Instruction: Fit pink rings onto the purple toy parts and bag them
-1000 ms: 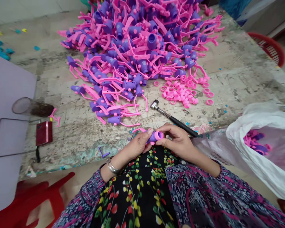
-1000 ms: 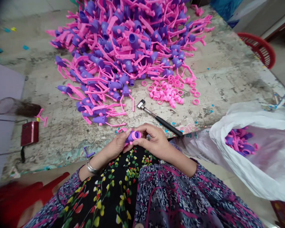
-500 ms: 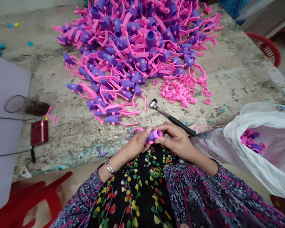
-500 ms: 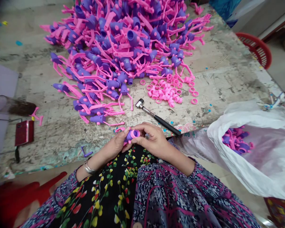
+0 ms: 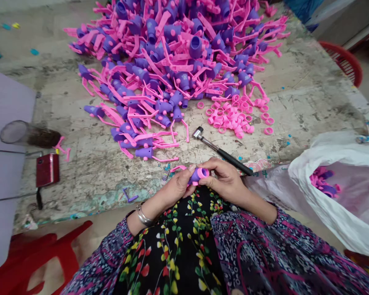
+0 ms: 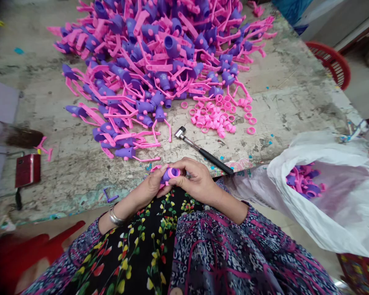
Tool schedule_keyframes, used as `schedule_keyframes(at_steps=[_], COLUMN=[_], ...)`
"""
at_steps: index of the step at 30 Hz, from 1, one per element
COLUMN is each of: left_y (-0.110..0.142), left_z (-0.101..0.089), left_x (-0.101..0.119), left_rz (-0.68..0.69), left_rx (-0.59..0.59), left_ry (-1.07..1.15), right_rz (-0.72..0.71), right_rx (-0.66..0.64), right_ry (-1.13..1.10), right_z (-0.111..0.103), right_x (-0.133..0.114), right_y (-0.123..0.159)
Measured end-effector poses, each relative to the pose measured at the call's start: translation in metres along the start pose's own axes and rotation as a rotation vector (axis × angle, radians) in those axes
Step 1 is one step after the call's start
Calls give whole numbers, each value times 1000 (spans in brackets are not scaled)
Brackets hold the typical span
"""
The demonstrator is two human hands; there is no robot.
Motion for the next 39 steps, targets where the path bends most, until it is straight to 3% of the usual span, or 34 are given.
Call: schedule_keyframes(at_steps=[3,11,13,19,24,28,39], left_y=[-1,1,2,3,6,7,9], left_z=[0,-10,-11,-11,-15,-16,-14], left_x=[2,6,6,10,16,14,16], left_rz=[36,72,81,93,109,130,167], left_rx=[5,64,63,87,147,167,210], left_ry=[20,-59,-79,-87,-115,-124,-92], right_rz=[-18,103,170,482,408,360,499], right_rx=[3,6,-7,151,13,14,6], right_ry=[8,-158,-246,-607,-560,-425,-687], right_z=[2,2,3,9,18,14,25], right_x=[0,7,12,36,23,18,26], right_y=[0,3,4,8,5,8,14])
Point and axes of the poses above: each hand's wrist, its own y-axis away from the middle knuckle, its own z-axis out of the palm, x = y × z, the point moved 7 cm from there along -y, towards the middle knuckle, and after that the axes turned 9 degrees about -y, right-handed, at the moved point
